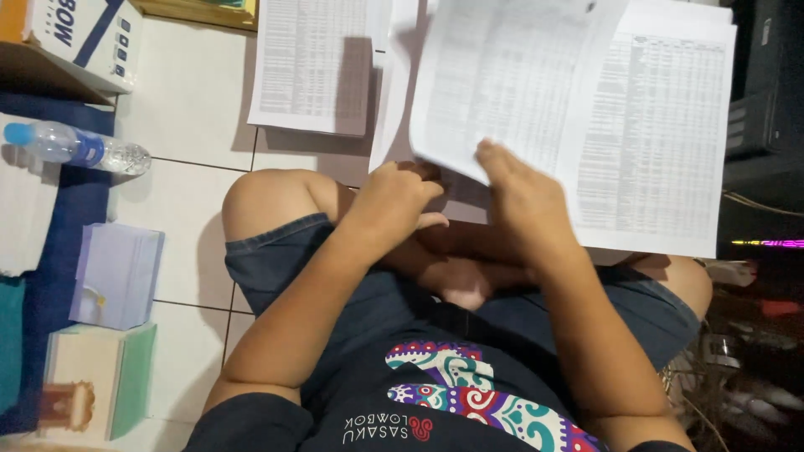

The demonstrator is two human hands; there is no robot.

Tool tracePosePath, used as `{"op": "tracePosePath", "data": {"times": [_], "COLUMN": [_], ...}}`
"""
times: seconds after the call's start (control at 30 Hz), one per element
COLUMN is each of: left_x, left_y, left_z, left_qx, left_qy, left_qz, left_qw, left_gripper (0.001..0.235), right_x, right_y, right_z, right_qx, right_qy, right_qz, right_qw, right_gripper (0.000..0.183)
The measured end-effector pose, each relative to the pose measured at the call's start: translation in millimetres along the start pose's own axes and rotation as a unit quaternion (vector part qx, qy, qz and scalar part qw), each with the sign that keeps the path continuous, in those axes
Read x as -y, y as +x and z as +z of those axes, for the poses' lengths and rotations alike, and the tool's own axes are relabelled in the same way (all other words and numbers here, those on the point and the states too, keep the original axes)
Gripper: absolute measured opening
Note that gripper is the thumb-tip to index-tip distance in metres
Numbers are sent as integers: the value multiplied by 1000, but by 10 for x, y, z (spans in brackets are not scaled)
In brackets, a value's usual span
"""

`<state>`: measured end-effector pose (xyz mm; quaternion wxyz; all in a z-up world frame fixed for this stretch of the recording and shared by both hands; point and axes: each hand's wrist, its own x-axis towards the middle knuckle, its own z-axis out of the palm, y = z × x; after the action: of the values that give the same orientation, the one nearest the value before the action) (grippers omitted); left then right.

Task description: The person sits on the floor and sorts through a stack of printed papers. They flip through the pages, separate them into smaller piles, and arrange them on the tiled floor.

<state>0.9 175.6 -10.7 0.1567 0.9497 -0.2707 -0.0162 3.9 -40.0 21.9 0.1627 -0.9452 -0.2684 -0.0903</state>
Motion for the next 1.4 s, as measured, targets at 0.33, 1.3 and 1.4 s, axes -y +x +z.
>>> {"op": "tracePosePath", "data": {"times": [0.33,1.3,1.4], "left_x": [78,-1592,-1576], "left_y": [-29,1084,1096], "left_z": [84,889,783], "left_qx": [-279,-176,-193], "left_qy": [-17,-27,-25], "left_qz": [136,213,227], "left_qw": [950,961,954], "left_gripper": [16,17,18], "right_x": [52,-1682,-1616], "right_y": [-204,-1460,-1428], "right_z": [254,-501,-535], "right_qx": [99,81,84], "right_qy": [-14,46,28], "right_qz": [-1,17,0], "right_qw": [995,995,996], "right_gripper": [60,71,72]}}
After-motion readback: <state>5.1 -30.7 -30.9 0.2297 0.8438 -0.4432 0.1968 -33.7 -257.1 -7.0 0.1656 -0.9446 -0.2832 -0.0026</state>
